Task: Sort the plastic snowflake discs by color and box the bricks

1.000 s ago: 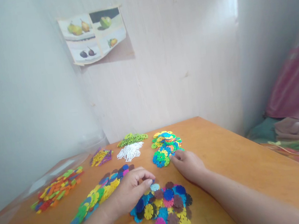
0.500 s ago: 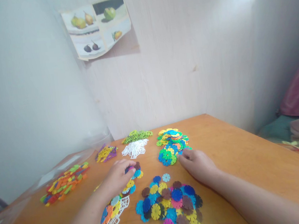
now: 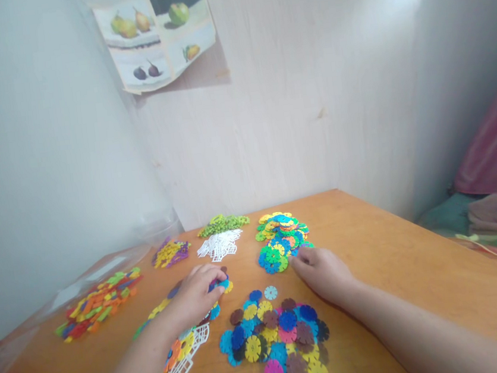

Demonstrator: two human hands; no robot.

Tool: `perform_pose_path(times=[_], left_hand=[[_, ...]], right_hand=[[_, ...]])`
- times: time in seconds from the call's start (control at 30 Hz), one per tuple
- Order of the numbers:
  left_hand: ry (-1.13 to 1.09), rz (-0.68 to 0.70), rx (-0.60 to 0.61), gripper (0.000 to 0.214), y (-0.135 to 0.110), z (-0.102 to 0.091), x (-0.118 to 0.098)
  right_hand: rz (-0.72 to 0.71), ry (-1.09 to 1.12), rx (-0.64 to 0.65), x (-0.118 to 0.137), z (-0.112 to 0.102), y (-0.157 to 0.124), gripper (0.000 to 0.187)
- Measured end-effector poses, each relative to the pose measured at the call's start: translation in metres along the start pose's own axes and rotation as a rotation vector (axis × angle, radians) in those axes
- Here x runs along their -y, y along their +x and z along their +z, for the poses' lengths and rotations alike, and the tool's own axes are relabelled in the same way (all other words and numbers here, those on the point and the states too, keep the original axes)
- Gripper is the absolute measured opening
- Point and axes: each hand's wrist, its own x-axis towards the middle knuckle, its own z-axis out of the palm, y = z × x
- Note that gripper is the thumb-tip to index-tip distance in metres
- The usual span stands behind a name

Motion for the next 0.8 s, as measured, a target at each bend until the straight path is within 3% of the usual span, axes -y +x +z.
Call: perform_pose_path(times=[0.2, 0.33, 0.8], left_hand=[[0.042, 0.12, -0.092, 0.022, 0.003, 0.001, 0.0], [0.082, 0.107, -0.183, 0.032, 0.006, -0.003, -0.004], [-0.115, 0.223, -0.191, 0.024, -0.004, 0.005, -0.056]], right_hand=[[-0.002, 0.013, 0.001, 0.0, 0.0, 0.001, 0.044], [-0.001, 0.016, 0.006, -0.001, 0.0, 0.001, 0.044], [-0.008, -0.001, 0.016, -0.001, 0.0, 0.0, 0.045]])
